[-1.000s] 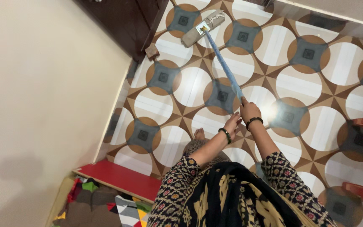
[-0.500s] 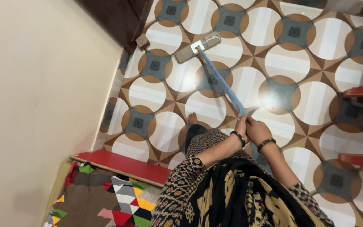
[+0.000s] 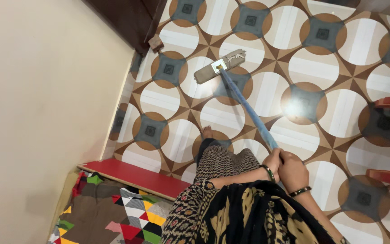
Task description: The person mops a patterned tiled floor using a flat mop. They move the mop back and forth across the room, cleaning around a red plastic chair and a bed with a geometric-patterned cover.
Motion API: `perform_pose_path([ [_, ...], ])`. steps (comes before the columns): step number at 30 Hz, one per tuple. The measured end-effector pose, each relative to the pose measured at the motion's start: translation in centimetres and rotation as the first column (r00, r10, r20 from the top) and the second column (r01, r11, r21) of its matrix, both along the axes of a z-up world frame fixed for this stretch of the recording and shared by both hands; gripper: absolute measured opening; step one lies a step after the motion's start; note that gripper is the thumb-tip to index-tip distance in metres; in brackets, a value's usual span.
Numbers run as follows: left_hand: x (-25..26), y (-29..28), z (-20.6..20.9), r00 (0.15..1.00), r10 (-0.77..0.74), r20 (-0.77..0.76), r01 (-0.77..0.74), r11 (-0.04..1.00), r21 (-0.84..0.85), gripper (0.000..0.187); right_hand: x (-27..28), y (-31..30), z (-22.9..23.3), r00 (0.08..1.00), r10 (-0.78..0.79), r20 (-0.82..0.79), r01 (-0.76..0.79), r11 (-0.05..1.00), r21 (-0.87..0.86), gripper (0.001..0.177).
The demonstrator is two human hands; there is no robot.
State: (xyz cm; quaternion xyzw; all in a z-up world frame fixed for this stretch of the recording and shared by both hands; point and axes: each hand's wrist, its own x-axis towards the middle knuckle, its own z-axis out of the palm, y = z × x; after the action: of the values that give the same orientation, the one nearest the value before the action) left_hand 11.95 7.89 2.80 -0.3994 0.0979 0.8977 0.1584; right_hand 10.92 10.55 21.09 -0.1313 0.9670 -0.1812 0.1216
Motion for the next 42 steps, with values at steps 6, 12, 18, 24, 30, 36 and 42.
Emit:
perform_pose_path([
  [6,-2.4,-2.6,-1.5,0.998,0.065,-0.020,-0.064,0.997,0.030,0.034,-2.9,-2.7,-1.9,0.986,-0.046,0.158,0.005,0.968,0.250,0.033],
  [12,-6.4,-10.1,-2.8,0.990,0.142,-0.025,-0.141,0.989,0.044,0.034,-7.5,-10.0,-4.4,0.997,0.044,0.064,-0.054,0.987,0.153,0.033],
  [18,-11.9,-20.3,-3.5,0.952,0.281,-0.124,-0.292,0.952,-0.088,0.027,-13.6,-19.0,-8.2,0.994,0.105,0.031,-0.108,0.988,0.108,0.040],
  [24,-15.1,-27.9,-3.7,0.958,0.261,-0.115,-0.276,0.951,-0.140,0.047,-22.5,-28.6,-14.4,0.985,0.127,0.114,-0.141,0.982,0.125,0.046],
  [30,-14.4,-31.2,-5.0,0.976,0.148,-0.157,-0.181,0.959,-0.220,0.054,-26.6,-31.1,-18.7,0.989,0.018,0.144,-0.022,0.999,0.026,0.048],
  [36,-11.6,-28.5,-4.0,0.990,0.113,-0.088,-0.131,0.961,-0.242,0.053,-24.6,-29.3,-17.5,0.962,0.055,0.266,-0.093,0.987,0.131,0.053],
  [42,-8.4,-22.6,-2.2,0.978,0.162,-0.129,-0.167,0.985,-0.031,0.059,-17.4,-23.7,-11.7,0.932,0.063,0.356,-0.135,0.974,0.181,0.058],
])
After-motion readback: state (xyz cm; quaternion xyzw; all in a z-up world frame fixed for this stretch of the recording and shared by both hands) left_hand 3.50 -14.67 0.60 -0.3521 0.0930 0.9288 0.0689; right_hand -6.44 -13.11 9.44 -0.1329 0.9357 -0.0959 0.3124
